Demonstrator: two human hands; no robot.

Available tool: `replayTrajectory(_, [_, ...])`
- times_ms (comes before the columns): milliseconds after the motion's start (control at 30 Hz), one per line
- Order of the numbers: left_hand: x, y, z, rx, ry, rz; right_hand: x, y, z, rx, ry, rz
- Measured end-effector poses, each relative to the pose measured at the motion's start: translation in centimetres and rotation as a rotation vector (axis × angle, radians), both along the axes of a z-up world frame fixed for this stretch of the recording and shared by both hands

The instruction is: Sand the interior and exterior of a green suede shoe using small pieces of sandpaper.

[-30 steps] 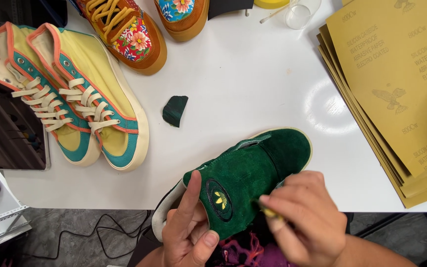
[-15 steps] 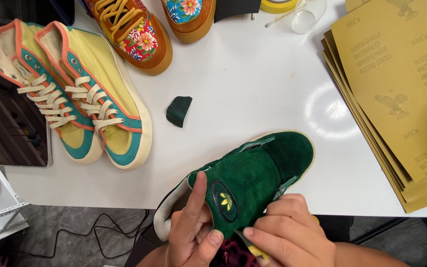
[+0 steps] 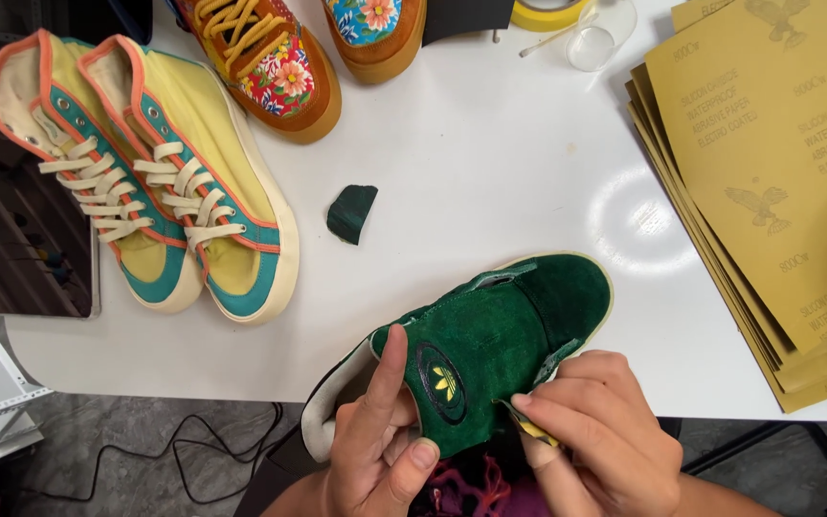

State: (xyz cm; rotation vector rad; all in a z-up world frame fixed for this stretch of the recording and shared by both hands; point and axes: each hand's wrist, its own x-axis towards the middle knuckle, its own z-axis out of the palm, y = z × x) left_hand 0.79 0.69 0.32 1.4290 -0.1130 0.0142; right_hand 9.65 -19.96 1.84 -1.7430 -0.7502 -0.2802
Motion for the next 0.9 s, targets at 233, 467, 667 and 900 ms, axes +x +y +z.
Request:
replayTrajectory(233, [-0.18,0.17,-0.13,0.017,0.019,-0.002,0.16,0.05,0.04,-0.005,0.007,-0.001])
replayTrajectory(467, [-0.18,0.22,-0.2,0.022,0.011,-0.009,0.12,0.36,0.22,-0.022,-0.077,0.02])
replayTrajectory(667, [0.18,-0.05,0.31,0.005,0.009,0.0,0.35,0.14,-0.24,-0.038,-0.142,0.083])
replayTrajectory(900, [-0.01,0.21,0.08,0.008,-0.007,-0.02,0.06,0.41,-0.32,-0.103,-0.263,0.128])
